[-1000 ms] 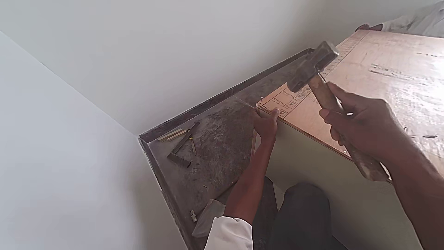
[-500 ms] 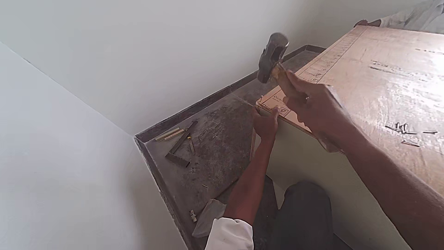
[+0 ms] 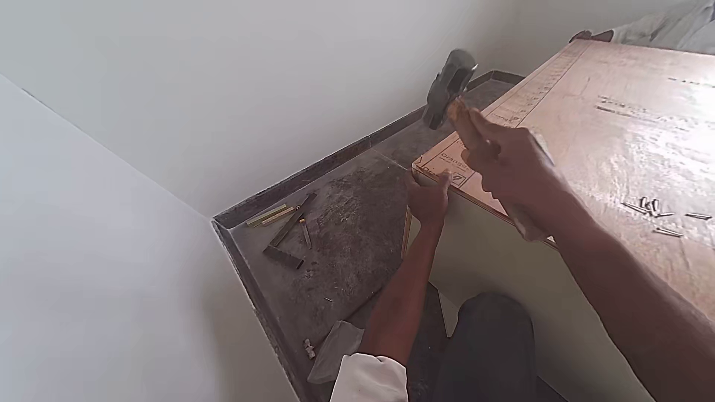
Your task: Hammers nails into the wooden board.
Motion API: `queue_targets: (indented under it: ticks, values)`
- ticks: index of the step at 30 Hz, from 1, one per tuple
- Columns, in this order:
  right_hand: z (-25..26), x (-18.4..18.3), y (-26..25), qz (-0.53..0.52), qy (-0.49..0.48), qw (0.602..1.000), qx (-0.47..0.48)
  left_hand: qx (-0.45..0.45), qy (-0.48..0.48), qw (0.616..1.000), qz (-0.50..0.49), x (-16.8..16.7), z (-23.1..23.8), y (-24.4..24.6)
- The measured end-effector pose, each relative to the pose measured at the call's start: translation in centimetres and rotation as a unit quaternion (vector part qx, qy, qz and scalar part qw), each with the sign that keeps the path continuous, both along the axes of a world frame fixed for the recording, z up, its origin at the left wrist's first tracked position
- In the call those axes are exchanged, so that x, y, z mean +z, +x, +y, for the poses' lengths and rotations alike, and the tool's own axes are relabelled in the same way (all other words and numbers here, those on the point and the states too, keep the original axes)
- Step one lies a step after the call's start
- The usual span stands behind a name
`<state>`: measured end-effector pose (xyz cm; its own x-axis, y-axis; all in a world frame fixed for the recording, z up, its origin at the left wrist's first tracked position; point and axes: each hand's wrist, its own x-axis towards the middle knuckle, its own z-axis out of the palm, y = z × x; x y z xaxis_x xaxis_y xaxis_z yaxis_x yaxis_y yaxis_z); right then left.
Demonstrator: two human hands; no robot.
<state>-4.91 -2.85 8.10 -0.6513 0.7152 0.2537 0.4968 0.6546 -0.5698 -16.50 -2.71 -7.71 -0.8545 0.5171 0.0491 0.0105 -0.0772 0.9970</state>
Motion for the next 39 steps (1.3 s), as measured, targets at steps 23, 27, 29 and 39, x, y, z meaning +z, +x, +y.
queue_targets:
  ticks: [23,27,29,39]
  values:
    - [-2.4,0.2,0.0,0.159,0.186,0.97,-0.007,0.02,0.011,1.0,-0.005,0.3,0.2,-0.2]
    - [0.4,-2.6,-1.7,-0.144,0.002,0.989,0.025,0.018,0.008,1.0,0.022,-0.3,0.0,0.4]
    - [0.9,-1.6,-1.6,-0.131,-0.006,0.991,0.029,0.02,-0.001,1.0,0.023,-0.2,0.2,-0.1]
    - [-2.1,0.2,-0.4,0.145,0.17,0.975,-0.003,0.023,0.006,1.0,0.002,0.2,0.3,-0.3]
